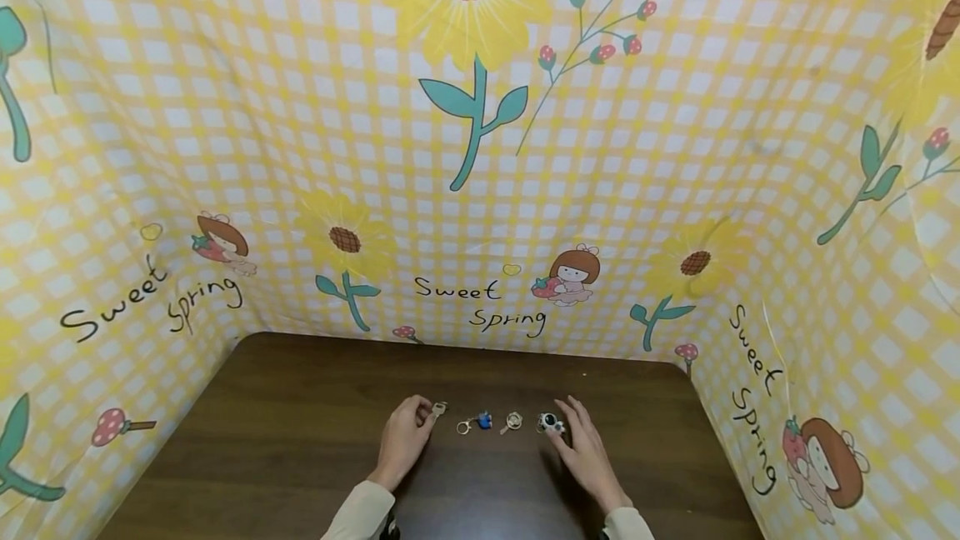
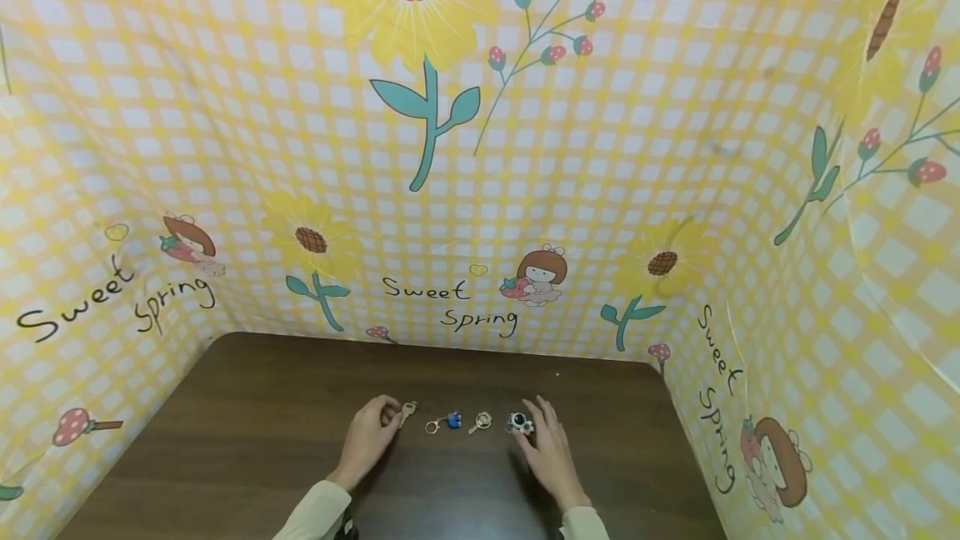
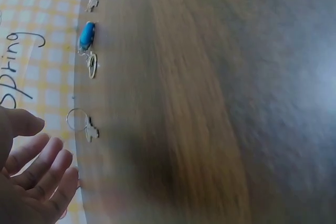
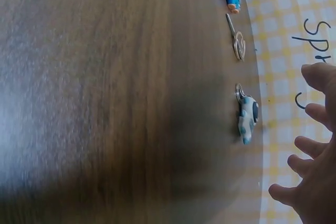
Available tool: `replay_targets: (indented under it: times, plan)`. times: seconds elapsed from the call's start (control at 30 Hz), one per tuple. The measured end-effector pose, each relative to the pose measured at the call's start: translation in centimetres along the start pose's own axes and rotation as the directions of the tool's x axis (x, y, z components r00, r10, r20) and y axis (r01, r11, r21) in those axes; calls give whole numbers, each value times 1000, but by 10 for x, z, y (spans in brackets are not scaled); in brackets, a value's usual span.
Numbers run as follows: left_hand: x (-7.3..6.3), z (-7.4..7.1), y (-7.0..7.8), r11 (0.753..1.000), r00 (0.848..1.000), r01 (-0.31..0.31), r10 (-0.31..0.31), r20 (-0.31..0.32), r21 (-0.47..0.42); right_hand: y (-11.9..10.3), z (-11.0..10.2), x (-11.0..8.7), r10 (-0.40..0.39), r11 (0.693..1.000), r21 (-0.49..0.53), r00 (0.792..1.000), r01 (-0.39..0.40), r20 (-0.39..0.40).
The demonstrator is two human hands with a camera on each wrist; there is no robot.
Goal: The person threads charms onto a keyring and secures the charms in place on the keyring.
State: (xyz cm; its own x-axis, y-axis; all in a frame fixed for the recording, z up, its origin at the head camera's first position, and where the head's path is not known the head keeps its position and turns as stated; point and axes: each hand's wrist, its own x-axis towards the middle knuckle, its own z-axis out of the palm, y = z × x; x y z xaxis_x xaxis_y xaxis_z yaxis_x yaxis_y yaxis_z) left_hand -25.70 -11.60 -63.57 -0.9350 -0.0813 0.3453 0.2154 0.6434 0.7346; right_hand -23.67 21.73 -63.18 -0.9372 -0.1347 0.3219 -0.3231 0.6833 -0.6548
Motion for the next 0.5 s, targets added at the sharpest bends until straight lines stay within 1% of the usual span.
replay_targets:
  times: [0.07,0.1,0.17,0.23,0.33,0.43,0.5]
  plan:
    - [2,4,-1,999,1000,-26,26,-15,18,1,3,1,-15,1000,-3,1000,15,-5]
    - [2,6,-1,998,999,-49,49,-22,30,1,5,2,-18,1000,-2,1000,18,-5]
    - [3,10,-2,990,992,-118,121,-35,71,1,8,4,-26,1000,-4,1000,26,-8]
    - [2,14,-4,974,980,-190,195,-34,124,2,12,5,-39,999,-16,999,39,-11]
    - [0,20,-7,943,959,-272,283,-29,191,1,17,6,-55,998,-35,998,55,-11]
    - [1,27,-8,926,946,-308,322,-29,216,2,21,8,-68,996,-62,998,67,-10]
    - [3,31,-8,920,942,-320,334,-25,224,3,22,9,-84,993,-88,996,83,-12]
